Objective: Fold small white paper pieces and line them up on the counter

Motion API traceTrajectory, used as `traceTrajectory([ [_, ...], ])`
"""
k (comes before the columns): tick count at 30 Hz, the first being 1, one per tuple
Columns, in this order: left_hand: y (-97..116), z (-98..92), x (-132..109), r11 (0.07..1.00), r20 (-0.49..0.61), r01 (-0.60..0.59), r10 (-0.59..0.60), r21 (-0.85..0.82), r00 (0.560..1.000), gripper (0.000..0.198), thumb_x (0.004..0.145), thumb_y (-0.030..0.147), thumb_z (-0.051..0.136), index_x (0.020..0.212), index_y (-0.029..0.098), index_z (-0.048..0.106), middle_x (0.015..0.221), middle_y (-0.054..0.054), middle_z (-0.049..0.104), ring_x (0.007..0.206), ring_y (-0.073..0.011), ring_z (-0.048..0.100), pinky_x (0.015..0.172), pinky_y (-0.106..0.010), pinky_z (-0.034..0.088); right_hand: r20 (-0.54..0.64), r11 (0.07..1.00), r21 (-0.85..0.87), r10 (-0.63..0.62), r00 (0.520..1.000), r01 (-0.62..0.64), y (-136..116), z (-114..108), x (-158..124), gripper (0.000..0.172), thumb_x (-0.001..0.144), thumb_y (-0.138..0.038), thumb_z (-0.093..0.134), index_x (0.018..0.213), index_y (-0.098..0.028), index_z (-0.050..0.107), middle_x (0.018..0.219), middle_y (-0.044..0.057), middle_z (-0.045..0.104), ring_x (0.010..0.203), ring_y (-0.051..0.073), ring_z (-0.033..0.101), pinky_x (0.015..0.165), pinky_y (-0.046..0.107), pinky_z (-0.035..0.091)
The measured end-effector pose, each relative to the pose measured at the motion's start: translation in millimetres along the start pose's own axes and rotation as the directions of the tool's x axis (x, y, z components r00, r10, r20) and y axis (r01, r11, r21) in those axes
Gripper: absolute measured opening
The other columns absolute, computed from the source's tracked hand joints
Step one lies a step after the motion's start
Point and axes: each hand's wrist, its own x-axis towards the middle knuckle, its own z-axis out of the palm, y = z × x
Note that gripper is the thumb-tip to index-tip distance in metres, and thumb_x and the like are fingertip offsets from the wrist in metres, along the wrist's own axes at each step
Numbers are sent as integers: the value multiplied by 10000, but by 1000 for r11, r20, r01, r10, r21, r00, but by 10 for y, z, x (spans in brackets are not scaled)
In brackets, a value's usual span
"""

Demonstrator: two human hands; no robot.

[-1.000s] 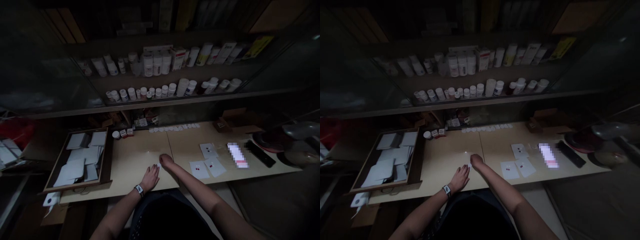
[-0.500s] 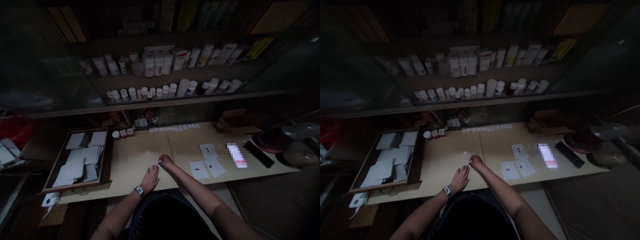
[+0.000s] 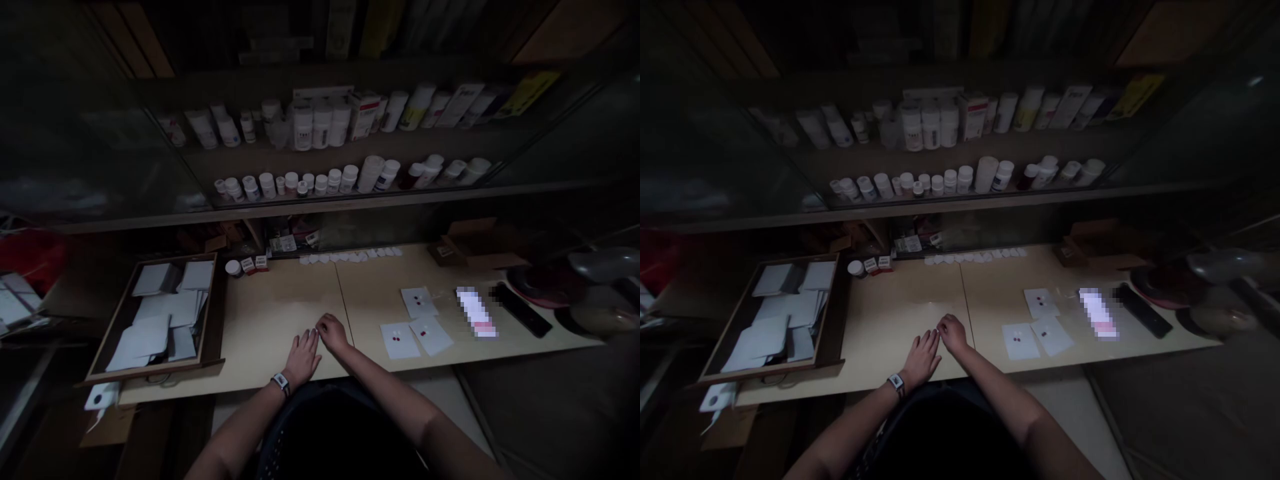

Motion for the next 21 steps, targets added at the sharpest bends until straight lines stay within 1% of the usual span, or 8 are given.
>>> traceTrajectory([
  [3,18,-23,2,1000,-2,18,-18,-20,1000,582,940,395,315,1449,120,246,1469,-137,333,1317,-294,305,1038,-479,282,-13,999,-48,-2,1000,1,-4,16,-17,108,797,-136,540,768,-187,631,802,32,616,770,157,556,686,232,383],
  [6,16,-42,-5,999,-5,31,-31,-31,1000,572,942,384,318,1445,119,255,1463,-141,342,1317,-288,308,1042,-469,278,27,995,-97,9,1000,-7,41,-1,13,66,809,-184,573,771,-185,626,792,27,615,744,156,554,659,232,372],
  [9,8,-59,-3,999,-2,35,-35,-34,999,569,942,384,326,1441,119,266,1451,-149,358,1319,-285,304,1038,-459,285,80,993,-102,-49,996,57,123,-20,45,131,831,-215,575,710,-182,612,753,18,606,722,147,549,650,227,363],
  [12,3,-61,7,999,3,30,-30,-36,1000,576,940,400,331,1441,125,267,1442,-151,368,1318,-285,304,1031,-460,294,98,987,-108,-106,990,116,194,-22,46,160,848,-233,566,703,-180,608,750,20,603,725,146,546,665,227,364],
  [17,-3,-41,5,999,-1,32,-32,-35,1000,580,939,400,333,1446,130,254,1444,-156,363,1316,-289,306,1029,-468,297,55,979,-163,-116,992,124,234,-14,-10,156,868,-291,555,781,-180,623,823,41,601,797,165,543,695,239,376],
  [21,-3,-38,0,1000,2,21,-21,-21,1000,585,936,392,344,1452,138,238,1450,-151,354,1318,-291,302,1030,-469,296,40,980,-156,-120,992,124,223,-3,-54,174,891,-277,517,785,-186,621,828,44,600,818,170,542,718,248,387],
])
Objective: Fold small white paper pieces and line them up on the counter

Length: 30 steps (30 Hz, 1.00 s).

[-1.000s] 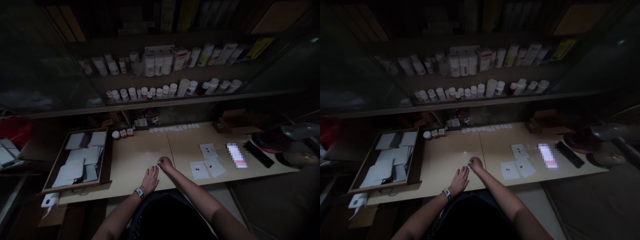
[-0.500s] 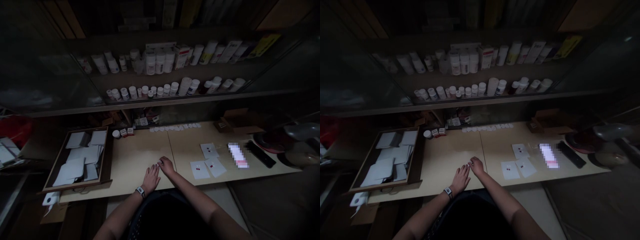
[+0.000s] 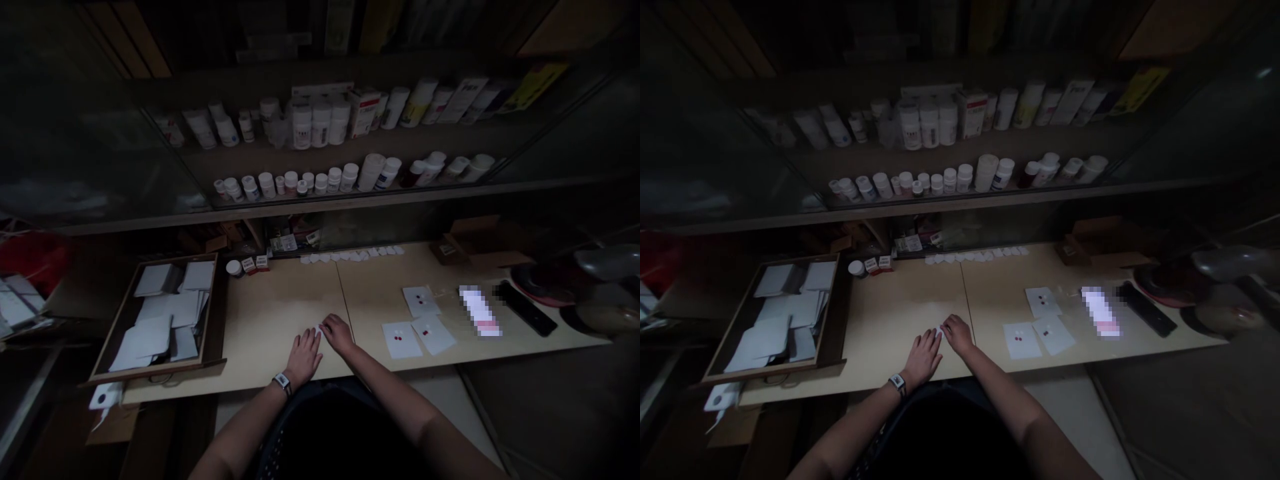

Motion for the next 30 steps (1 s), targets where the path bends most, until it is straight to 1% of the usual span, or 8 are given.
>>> traceTrajectory([
  [4,3,-2,-3,1000,3,1,-1,11,1000,591,934,391,354,1458,149,225,1453,-146,351,1323,-291,296,1029,-465,297,2,999,-32,17,1000,-17,-44,-36,-18,177,894,-281,514,798,-183,625,840,52,607,832,180,542,724,258,387],
  [8,2,13,-15,1000,-8,1,-1,16,1000,587,938,394,349,1456,147,228,1456,-143,349,1322,-285,295,1036,-462,290,9,998,-51,36,999,-35,-91,-115,-24,132,873,-260,537,828,-183,633,886,56,613,880,184,536,754,259,384],
  [12,5,37,-23,1000,-18,-2,3,17,1000,578,942,394,337,1454,146,234,1456,-141,349,1318,-284,301,1037,-470,285,20,998,-20,52,998,-52,-110,-147,-24,127,864,-219,543,779,-178,628,844,46,618,860,176,537,745,249,379],
  [16,9,53,-24,1000,-33,-6,7,13,999,582,942,397,328,1458,148,221,1457,-140,348,1316,-291,305,1034,-483,286,50,998,-18,55,997,-54,-101,-129,-32,141,883,-220,524,800,-176,629,819,41,629,812,169,550,718,245,375],
  [21,16,47,-20,1000,-25,-1,1,8,1000,576,941,394,330,1455,153,237,1453,-144,354,1326,-299,295,1034,-482,285,64,996,-71,-44,997,48,-74,-105,-44,138,887,-199,511,816,-170,626,829,61,629,835,188,543,726,266,386],
  [25,39,22,-13,1000,-11,18,-18,25,1000,587,935,395,343,1456,147,234,1446,-164,355,1332,-306,284,1034,-484,283,69,983,-105,-142,988,148,-66,-109,-58,143,885,-174,498,864,-175,639,856,69,634,859,199,537,730,281,395],
  [27,51,-7,-7,1000,-1,8,-8,29,1000,592,935,409,343,1454,145,237,1441,-171,359,1331,-310,285,1034,-494,279,69,977,-112,-176,982,183,-64,-110,-67,150,881,-165,498,879,-180,647,866,70,636,863,199,534,733,285,399],
  [30,69,-68,0,1000,20,-22,22,21,1000,576,935,452,340,1429,158,302,1431,-173,373,1327,-314,290,1028,-505,279,73,970,-130,-199,977,207,-60,-88,-87,155,870,-151,504,874,-181,657,858,68,636,851,198,530,734,289,404],
])
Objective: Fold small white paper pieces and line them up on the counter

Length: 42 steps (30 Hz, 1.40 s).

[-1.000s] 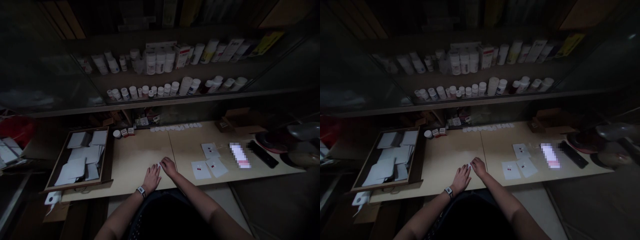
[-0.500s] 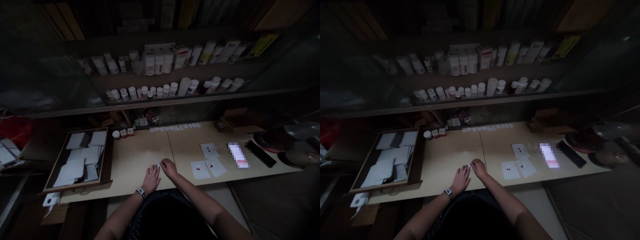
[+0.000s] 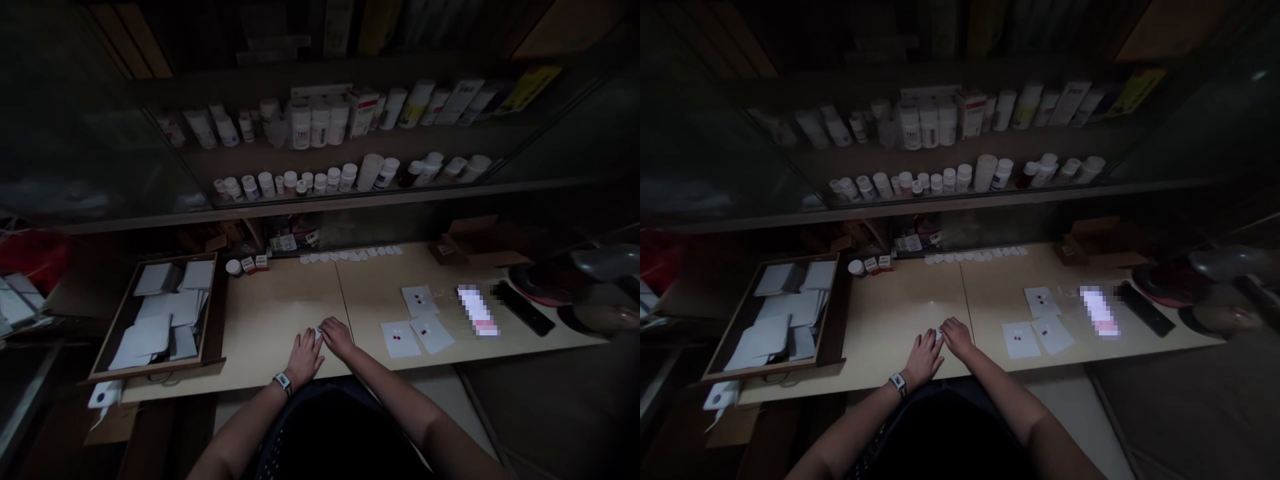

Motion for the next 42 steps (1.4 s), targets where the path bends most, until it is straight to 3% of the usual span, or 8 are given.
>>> traceTrajectory([
  [9,19,-56,-5,999,8,18,-18,-27,1000,518,929,458,372,1344,152,419,1415,-169,393,1319,-305,303,1024,-499,289,10,997,-21,-77,997,77,-27,67,-74,193,893,-186,481,883,-188,674,850,74,626,837,195,520,723,292,396],
  [15,-70,-50,-32,997,-45,-16,13,-78,999,422,921,405,416,1277,189,485,1419,-148,387,1312,-291,311,1017,-481,307,48,985,-18,-173,984,174,-15,-31,-168,291,869,-275,502,1118,-199,631,945,89,621,887,216,517,747,315,403],
  [20,-110,-63,-66,995,-14,-79,79,-54,997,484,933,431,383,1356,197,399,1468,-116,333,1332,-277,287,1030,-481,297,66,980,-34,-193,979,195,-18,-41,-243,344,884,-283,476,1202,-214,587,1016,99,614,925,223,514,801,338,397],
  [27,-232,-141,-66,976,25,-214,215,-39,976,507,933,406,408,1395,207,345,1484,-155,293,1384,-272,211,1081,-510,205,72,993,-12,-119,990,120,-55,-89,-159,281,886,-229,463,1094,-216,652,937,84,635,907,212,531,797,330,399],
  [30,-269,-134,-76,967,51,-256,256,-11,965,525,940,397,400,1429,248,278,1500,-158,253,1397,-272,178,1078,-540,190,112,986,-44,-155,981,161,-46,-95,-174,312,899,-220,446,1153,-202,626,1007,104,646,955,224,542,820,349,396],
  [36,-231,13,-122,972,69,-228,224,60,972,619,931,418,409,1469,238,162,1530,-149,161,1410,-266,126,1090,-545,158,89,974,-151,-159,983,171,-42,-51,-370,406,933,-283,425,1328,-206,482,1368,146,478,1258,265,403,984,450,308],
  [42,-232,76,-140,977,55,-210,208,29,977,687,933,454,334,1478,117,86,1533,-143,148,1420,-243,65,1112,-500,140,53,979,-169,-103,993,110,-52,-14,-384,391,931,-269,421,1314,-249,494,1399,107,452,1314,243,342,1051,481,231],
])
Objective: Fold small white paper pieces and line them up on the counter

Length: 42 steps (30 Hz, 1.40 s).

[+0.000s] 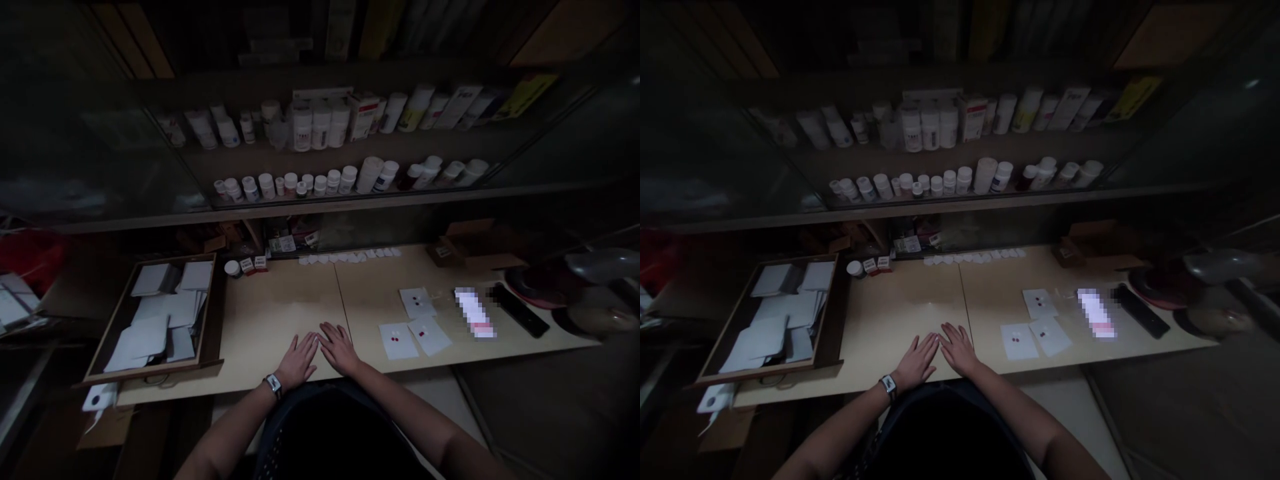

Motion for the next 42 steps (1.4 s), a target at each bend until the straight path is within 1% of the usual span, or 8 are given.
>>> traceTrajectory([
  [7,14,-59,28,998,-30,49,-48,34,998,621,949,460,284,1466,127,193,1501,-141,268,1389,-279,179,1091,-524,169,-5,997,54,-54,999,54,37,70,-15,412,867,-156,449,1268,-174,538,1196,127,603,1159,239,477,990,438,314],
  [14,67,-229,39,974,-77,215,-221,-77,972,516,934,377,393,1409,182,344,1365,-146,444,1261,-293,357,1025,-477,265,-74,987,115,-101,992,109,50,63,2,335,882,-150,432,1175,-167,593,1205,121,596,1165,236,463,964,411,332],
  [20,85,-335,145,906,-126,349,-385,-239,914,440,897,257,443,1337,241,449,1227,-125,494,1124,-277,429,911,-410,358,-30,979,194,73,997,-65,-31,48,179,163,891,-183,489,901,-188,651,953,76,650,935,198,536,867,356,336],
  [25,107,-292,295,757,-154,406,-546,-512,824,422,814,119,474,1229,160,540,1074,-104,557,1004,-226,487,885,-329,395,-45,922,273,297,954,-274,-133,89,307,103,832,-133,527,853,-179,616,850,42,640,847,186,540,798,313,323],
  [29,101,-253,384,637,-188,373,-637,-675,747,334,757,63,489,1055,157,606,985,-79,589,963,-204,520,868,-305,411,-38,889,326,352,935,-321,-146,89,362,107,798,-117,536,839,-186,607,820,26,645,823,184,553,788,303,314],
  [34,62,-231,459,567,-202,357,-697,-742,688,142,723,49,519,780,151,601,820,-59,584,824,-187,546,774,-294,428,-9,868,340,389,921,-363,-138,71,407,116,771,-116,542,822,-192,613,782,12,647,787,177,562,761,290,314],
  [37,41,-211,467,576,-231,324,-688,-751,688,141,749,57,494,701,162,575,779,-47,566,775,-172,540,737,-278,427,-11,870,336,386,922,-361,-139,79,414,128,766,-103,523,757,-191,615,771,12,646,791,172,562,767,287,316],
  [42,24,-207,425,615,-237,294,-634,-732,737,211,765,35,435,713,171,588,807,-52,575,795,-169,544,758,-279,431,23,906,313,293,956,-285,-106,59,392,160,776,-116,502,772,-197,640,819,27,657,845,180,564,804,289,336],
])
